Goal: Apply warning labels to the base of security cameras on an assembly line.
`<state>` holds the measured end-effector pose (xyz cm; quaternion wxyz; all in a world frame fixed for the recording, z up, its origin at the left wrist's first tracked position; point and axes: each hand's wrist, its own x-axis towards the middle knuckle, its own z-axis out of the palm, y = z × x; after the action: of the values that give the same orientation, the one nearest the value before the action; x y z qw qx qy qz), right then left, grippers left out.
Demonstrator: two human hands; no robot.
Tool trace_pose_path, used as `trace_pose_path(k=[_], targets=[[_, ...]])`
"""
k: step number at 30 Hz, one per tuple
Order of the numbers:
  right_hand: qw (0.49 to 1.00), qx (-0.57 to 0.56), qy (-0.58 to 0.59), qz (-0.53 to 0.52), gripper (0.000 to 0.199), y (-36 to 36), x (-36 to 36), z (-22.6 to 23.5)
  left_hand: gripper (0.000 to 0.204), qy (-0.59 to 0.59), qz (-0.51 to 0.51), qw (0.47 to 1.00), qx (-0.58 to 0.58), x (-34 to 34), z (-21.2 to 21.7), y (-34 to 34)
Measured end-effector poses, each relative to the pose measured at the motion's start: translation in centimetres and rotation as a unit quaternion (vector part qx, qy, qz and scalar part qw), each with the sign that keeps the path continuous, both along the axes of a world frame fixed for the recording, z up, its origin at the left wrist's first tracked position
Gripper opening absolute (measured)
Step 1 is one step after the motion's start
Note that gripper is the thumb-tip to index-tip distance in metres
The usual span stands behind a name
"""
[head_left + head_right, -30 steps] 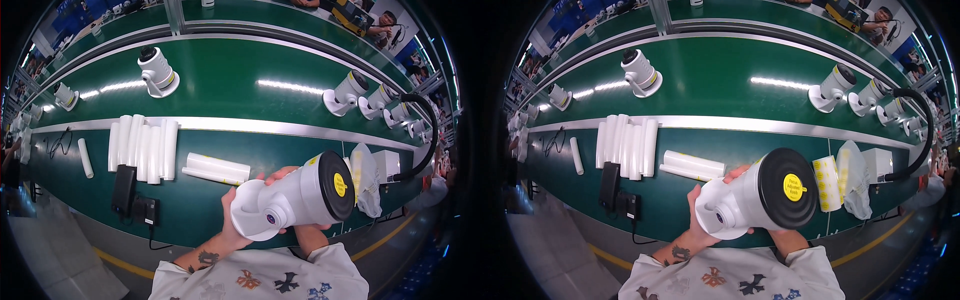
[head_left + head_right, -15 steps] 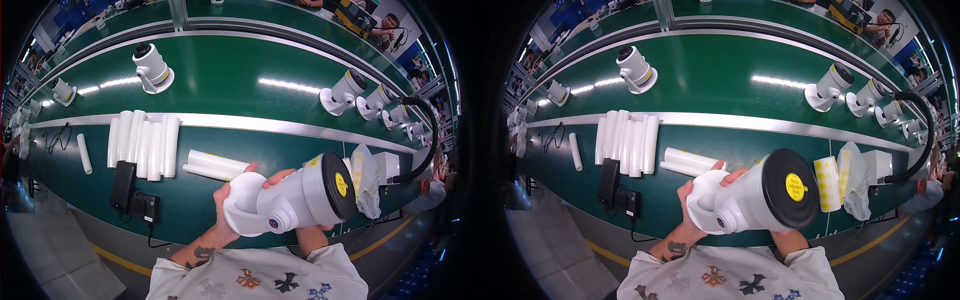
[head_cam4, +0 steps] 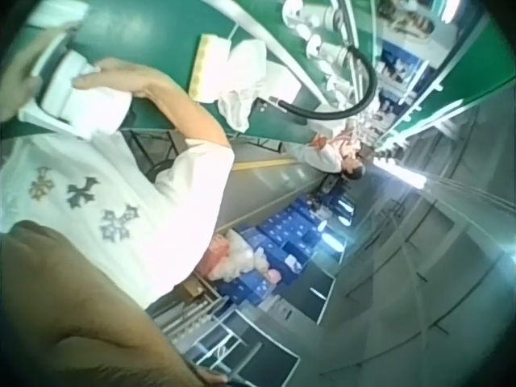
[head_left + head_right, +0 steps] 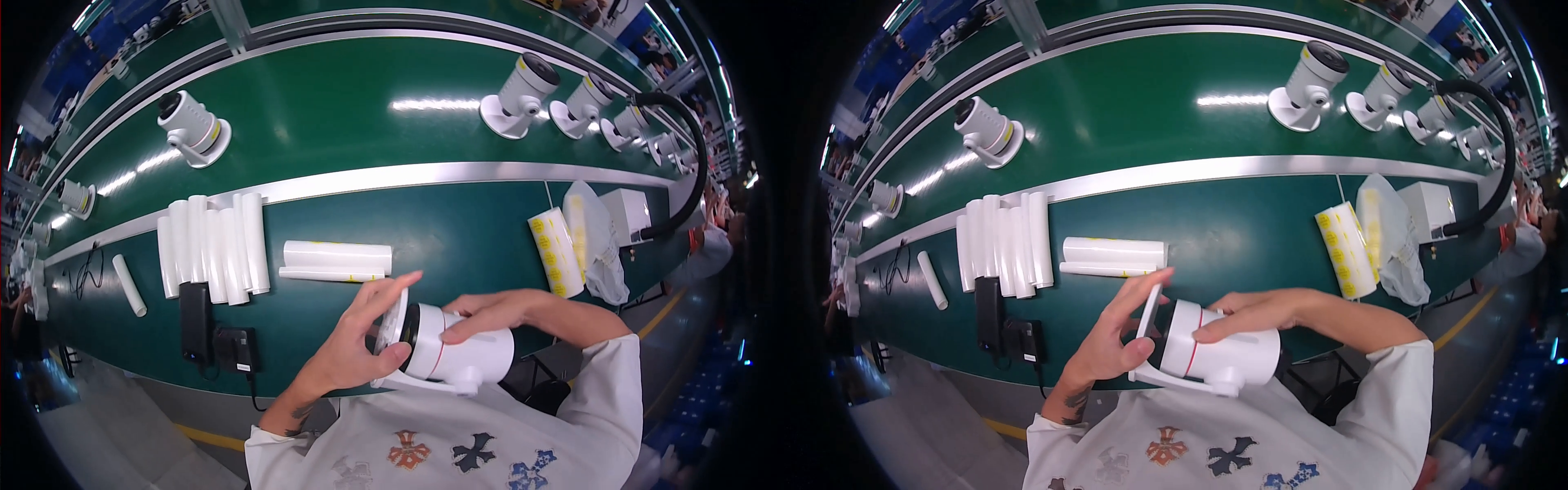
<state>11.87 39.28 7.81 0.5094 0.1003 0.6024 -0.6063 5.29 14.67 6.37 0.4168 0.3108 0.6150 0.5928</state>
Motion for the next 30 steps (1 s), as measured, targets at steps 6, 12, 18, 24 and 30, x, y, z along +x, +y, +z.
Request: trace_pose_path(k=[6, 12, 18, 24, 30], targets=[[0.912, -0.094, 0.341, -0.209, 0.067, 3.2, 0.1, 1.5, 0.090, -0.012, 0.192, 0.966, 0.173, -1.6, -3.5, 0.7], [0.725, 0.246, 0.607, -0.213, 0.057, 0.9, -9.9, 8.5, 0.104, 0.149, 0.430, 0.869, 0.192, -3.7, -3.3, 1.6], [0.612, 0.476, 0.624, -0.094, 0.054, 3.4, -28.1, 5.3, 0.073, 0.545, 0.198, 0.783, -0.223, -3.0, -2.9, -0.8], [0.647, 0.455, 0.590, -0.158, 0.072, 3.1, -32.7, 0.6, 0.067, 0.545, 0.157, 0.776, -0.275, -3.7, -4.6, -1.9], [0.218, 0.564, 0.726, -0.329, 0.099, 10.8, -23.7, 3.4, 0.048, 0.492, 0.223, 0.819, -0.194, -4.6, -4.1, -3.3]])
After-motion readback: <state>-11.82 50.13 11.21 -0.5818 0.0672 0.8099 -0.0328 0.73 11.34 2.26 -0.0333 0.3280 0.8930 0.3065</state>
